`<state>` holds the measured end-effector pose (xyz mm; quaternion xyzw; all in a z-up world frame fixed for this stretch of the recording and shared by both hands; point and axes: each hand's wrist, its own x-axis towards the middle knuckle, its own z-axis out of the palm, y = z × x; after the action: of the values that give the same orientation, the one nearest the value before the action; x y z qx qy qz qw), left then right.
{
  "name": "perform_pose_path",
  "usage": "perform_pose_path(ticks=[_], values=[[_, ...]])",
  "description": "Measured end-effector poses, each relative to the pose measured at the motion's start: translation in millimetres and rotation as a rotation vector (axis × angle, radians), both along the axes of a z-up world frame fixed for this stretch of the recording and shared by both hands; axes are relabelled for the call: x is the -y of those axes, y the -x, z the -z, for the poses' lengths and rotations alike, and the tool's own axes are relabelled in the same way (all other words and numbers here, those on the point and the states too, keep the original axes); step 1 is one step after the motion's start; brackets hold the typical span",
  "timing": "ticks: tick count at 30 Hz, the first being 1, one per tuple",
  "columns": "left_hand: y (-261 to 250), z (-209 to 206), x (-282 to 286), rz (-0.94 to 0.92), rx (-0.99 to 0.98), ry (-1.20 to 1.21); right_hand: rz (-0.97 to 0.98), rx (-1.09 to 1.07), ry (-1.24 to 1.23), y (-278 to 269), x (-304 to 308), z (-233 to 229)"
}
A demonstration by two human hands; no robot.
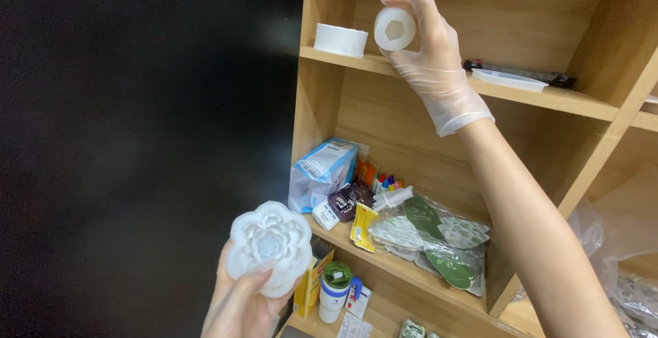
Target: Placing decorative wax pieces into small plastic packaging bags in a workshop.
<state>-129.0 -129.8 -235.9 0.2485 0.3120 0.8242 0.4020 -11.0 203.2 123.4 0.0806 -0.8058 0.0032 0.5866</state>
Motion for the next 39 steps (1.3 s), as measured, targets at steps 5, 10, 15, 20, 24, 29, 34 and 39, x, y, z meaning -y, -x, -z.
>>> perform_pose_path(ticks=[5, 10, 15, 20, 24, 29, 34, 39], values=[[-5.7, -144.2, -25.9, -0.005, 0.028, 0.02, 0.028, -0.042, -0.053, 0.7, 7.0, -2.4], [13.9, -178.3, -20.8, 0.329, 0.121, 0.226, 0.487, 0.197, 0.724, 3.3, 50.6, -23.6], [-8.6, -292.6, -25.3, 0.292, -0.167, 0.414, 0.65, 0.387, 0.723, 8.5, 49.4, -30.1], [18.2, -317.7, -47.0, 0.176, -0.518, 0.601, 0.648, 0.213, 0.518, 20.1, -5.0, -12.6], [55.3, -306.7, -62.9, 0.121, -0.724, 0.779, 0.806, 0.263, 0.246, 28.7, 1.9, -22.7], [83.4, -297.7, -69.2, 0.128, -0.775, 0.85, 0.765, 0.462, 0.16, 61.6, 26.4, -39.2], [95.7, -300.1, -51.1, 0.173, -0.847, 0.873, 0.73, 0.464, 0.365, 72.3, 28.3, -30.6], [85.4, -302.5, -32.4, 0.198, -0.848, 0.923, 0.481, 0.028, -0.193, 73.7, 2.7, -8.0]])
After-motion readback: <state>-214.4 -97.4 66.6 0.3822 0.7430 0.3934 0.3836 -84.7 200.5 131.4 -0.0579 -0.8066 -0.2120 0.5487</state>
